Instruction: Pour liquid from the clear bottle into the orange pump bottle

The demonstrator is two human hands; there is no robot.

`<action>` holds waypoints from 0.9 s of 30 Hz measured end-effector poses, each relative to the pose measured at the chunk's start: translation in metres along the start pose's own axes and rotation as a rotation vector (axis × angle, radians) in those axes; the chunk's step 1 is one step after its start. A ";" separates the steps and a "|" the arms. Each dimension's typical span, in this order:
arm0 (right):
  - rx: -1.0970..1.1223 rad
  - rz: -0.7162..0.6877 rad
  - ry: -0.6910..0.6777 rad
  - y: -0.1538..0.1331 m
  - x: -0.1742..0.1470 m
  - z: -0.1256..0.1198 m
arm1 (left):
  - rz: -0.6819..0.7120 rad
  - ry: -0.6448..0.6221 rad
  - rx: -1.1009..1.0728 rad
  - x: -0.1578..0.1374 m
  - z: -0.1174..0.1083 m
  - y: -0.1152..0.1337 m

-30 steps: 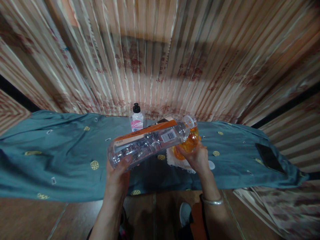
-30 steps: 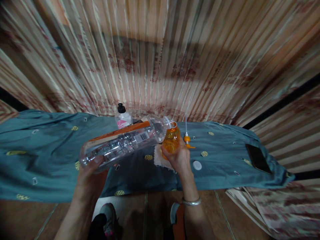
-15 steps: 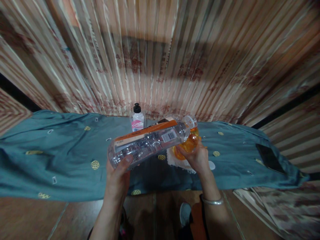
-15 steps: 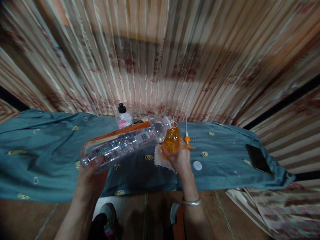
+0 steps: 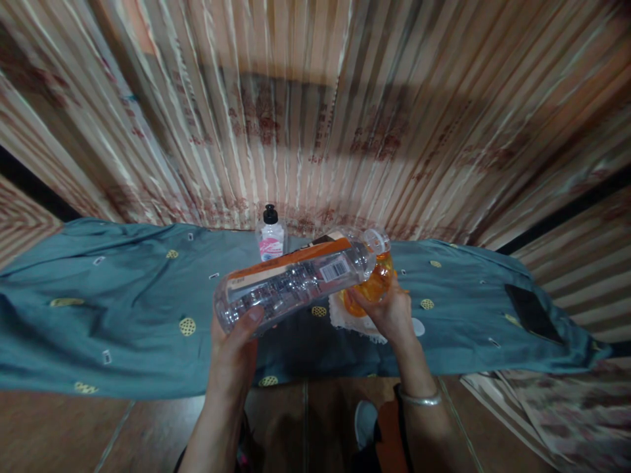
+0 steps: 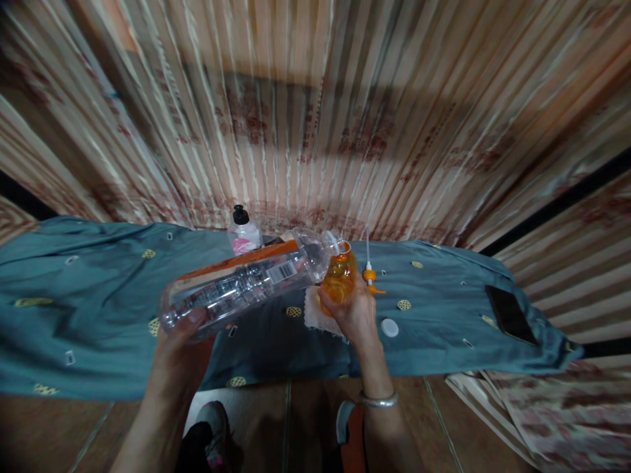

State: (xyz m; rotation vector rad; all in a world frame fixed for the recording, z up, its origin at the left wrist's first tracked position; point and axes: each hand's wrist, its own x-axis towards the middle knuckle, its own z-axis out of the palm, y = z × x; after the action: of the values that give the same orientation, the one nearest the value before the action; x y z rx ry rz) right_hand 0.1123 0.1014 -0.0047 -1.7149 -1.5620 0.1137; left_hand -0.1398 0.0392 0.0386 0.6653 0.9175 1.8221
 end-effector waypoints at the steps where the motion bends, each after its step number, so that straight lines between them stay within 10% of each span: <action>1: 0.001 0.001 0.000 0.000 0.000 0.000 | 0.006 0.006 -0.001 0.000 0.000 0.000; 27: -0.005 -0.007 0.017 -0.001 -0.001 0.000 | 0.009 0.053 -0.007 0.001 0.005 0.001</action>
State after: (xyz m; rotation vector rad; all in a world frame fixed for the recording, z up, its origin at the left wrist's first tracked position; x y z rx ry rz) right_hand 0.1113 0.1010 -0.0047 -1.7100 -1.5575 0.0917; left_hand -0.1369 0.0411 0.0420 0.6202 0.9435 1.8574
